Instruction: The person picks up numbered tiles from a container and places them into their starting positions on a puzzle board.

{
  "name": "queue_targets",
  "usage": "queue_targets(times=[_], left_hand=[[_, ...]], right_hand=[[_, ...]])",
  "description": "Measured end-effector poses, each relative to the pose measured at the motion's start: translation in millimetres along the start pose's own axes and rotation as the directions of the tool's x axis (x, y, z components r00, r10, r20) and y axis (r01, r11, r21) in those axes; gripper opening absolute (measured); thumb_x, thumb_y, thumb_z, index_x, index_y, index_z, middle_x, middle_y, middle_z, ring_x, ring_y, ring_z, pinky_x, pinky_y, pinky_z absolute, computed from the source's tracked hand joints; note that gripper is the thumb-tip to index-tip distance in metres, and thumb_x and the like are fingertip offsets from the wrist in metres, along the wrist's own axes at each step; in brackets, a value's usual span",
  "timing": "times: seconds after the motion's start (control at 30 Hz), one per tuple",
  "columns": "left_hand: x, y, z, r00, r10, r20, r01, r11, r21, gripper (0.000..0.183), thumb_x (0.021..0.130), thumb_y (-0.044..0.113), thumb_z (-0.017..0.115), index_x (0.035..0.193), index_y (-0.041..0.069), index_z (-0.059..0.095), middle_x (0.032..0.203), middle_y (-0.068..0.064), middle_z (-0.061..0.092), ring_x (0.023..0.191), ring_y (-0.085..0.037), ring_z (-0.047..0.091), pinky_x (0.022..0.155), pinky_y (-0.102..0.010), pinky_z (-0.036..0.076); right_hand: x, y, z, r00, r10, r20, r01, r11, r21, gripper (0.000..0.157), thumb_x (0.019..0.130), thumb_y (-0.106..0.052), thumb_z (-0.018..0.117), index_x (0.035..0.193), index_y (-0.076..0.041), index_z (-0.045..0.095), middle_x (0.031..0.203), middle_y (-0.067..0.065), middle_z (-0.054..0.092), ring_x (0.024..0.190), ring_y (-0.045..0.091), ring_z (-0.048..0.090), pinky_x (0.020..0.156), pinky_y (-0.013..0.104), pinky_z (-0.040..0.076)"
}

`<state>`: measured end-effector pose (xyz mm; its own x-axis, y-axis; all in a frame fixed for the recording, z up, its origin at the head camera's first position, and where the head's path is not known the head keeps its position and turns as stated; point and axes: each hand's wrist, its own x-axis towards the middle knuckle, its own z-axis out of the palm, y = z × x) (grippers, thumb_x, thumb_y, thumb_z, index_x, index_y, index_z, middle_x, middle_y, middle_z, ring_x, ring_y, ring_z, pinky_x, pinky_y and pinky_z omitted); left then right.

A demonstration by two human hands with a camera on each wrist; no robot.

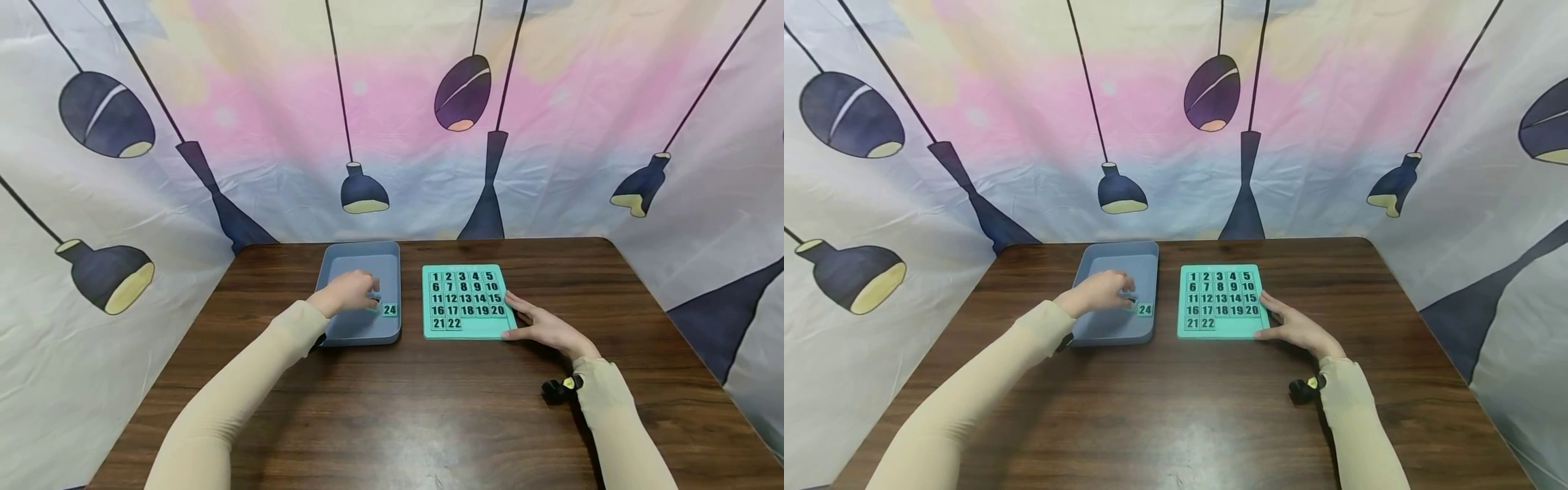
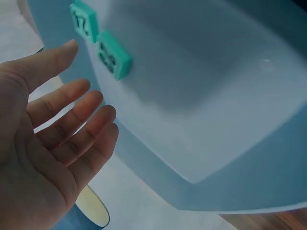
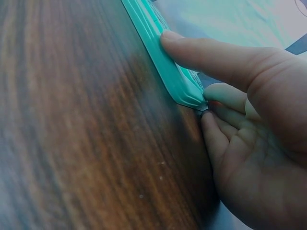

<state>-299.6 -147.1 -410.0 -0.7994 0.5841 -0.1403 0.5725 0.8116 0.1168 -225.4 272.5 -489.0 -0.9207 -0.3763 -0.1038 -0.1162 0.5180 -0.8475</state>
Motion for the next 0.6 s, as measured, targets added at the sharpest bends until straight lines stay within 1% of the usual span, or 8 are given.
queue_targets(times=[0.07, 0.17, 0.23, 0.3, 0.37, 0.43, 0.6], left_hand=[[0.0, -0.2, 2.4, 1.0, -0.007, 0.011, 0.007, 1.0, 0.02, 0.039, 0.092, 0.028, 0.077, 0.12, 0.002, 0.069, 0.115, -0.012, 0.067, 0.103, -0.028, 0.066, 0.087, -0.043, 0.055], [0.0, 0.1, 6.3, 0.999, -0.023, 0.026, 0.022, 0.999, 0.045, 0.034, 0.091, 0.032, 0.078, 0.108, 0.003, 0.07, 0.102, -0.009, 0.066, 0.089, -0.023, 0.063, 0.076, -0.038, 0.052], [-0.4, 0.3, 8.9, 0.999, -0.033, 0.031, 0.032, 0.998, 0.057, 0.03, 0.09, 0.033, 0.078, 0.097, 0.006, 0.067, 0.092, -0.006, 0.061, 0.078, -0.02, 0.055, 0.068, -0.035, 0.046], [-0.7, 0.5, 11.1, 0.998, -0.045, 0.032, 0.043, 0.997, 0.057, 0.03, 0.09, 0.034, 0.078, 0.087, 0.009, 0.063, 0.084, -0.004, 0.056, 0.071, -0.018, 0.047, 0.063, -0.033, 0.038], [-0.9, 0.1, 13.0, 0.998, -0.055, 0.023, 0.054, 0.997, 0.059, 0.031, 0.09, 0.034, 0.078, 0.082, 0.011, 0.059, 0.081, -0.002, 0.053, 0.068, -0.016, 0.044, 0.061, -0.031, 0.036], [-1.0, -0.4, 14.6, 0.998, -0.068, 0.01, 0.067, 0.996, 0.057, 0.032, 0.09, 0.034, 0.078, 0.08, 0.011, 0.058, 0.08, -0.002, 0.052, 0.067, -0.015, 0.044, 0.06, -0.03, 0.036], [-0.6, -1.5, 17.3, 0.995, -0.098, -0.004, 0.099, 0.995, 0.025, 0.032, 0.091, 0.035, 0.077, 0.08, 0.011, 0.059, 0.081, -0.003, 0.054, 0.068, -0.016, 0.047, 0.059, -0.031, 0.037]], right_hand=[[0, 1, -0.6, 1.0, -0.001, -0.001, 0.001, 1.0, 0.003, 0.099, 0.088, -0.032, 0.08, 0.162, -0.01, 0.017, 0.169, 0.013, 0.003, 0.152, 0.042, 0.003, 0.116, 0.064, 0.019], [0, 1, -0.7, 1.0, 0.002, -0.002, -0.002, 1.0, 0.012, 0.099, 0.088, -0.031, 0.08, 0.162, -0.01, 0.018, 0.169, 0.012, 0.002, 0.153, 0.041, 0.003, 0.117, 0.062, 0.02], [1, 1, -0.5, 1.0, 0.003, -0.003, -0.003, 1.0, 0.008, 0.1, 0.088, -0.032, 0.08, 0.162, -0.009, 0.018, 0.169, 0.012, 0.003, 0.153, 0.04, 0.002, 0.117, 0.062, 0.02], [1, 0, -0.5, 1.0, 0.006, -0.005, -0.006, 1.0, 0.008, 0.1, 0.088, -0.032, 0.08, 0.162, -0.009, 0.018, 0.169, 0.011, 0.003, 0.153, 0.04, 0.002, 0.117, 0.062, 0.019], [1, 0, -0.6, 1.0, 0.007, -0.006, -0.007, 1.0, 0.003, 0.1, 0.088, -0.032, 0.08, 0.162, -0.009, 0.018, 0.169, 0.012, 0.003, 0.153, 0.041, 0.001, 0.117, 0.062, 0.019], [0, 1, -0.6, 1.0, 0.007, -0.007, -0.007, 1.0, 0.0, 0.1, 0.088, -0.033, 0.08, 0.162, -0.009, 0.017, 0.169, 0.012, 0.003, 0.152, 0.041, 0.001, 0.117, 0.062, 0.019], [1, 2, -0.1, 1.0, 0.006, -0.009, -0.006, 1.0, 0.005, 0.1, 0.088, -0.033, 0.08, 0.162, -0.01, 0.017, 0.169, 0.012, 0.002, 0.153, 0.041, 0.0, 0.117, 0.063, 0.017]])
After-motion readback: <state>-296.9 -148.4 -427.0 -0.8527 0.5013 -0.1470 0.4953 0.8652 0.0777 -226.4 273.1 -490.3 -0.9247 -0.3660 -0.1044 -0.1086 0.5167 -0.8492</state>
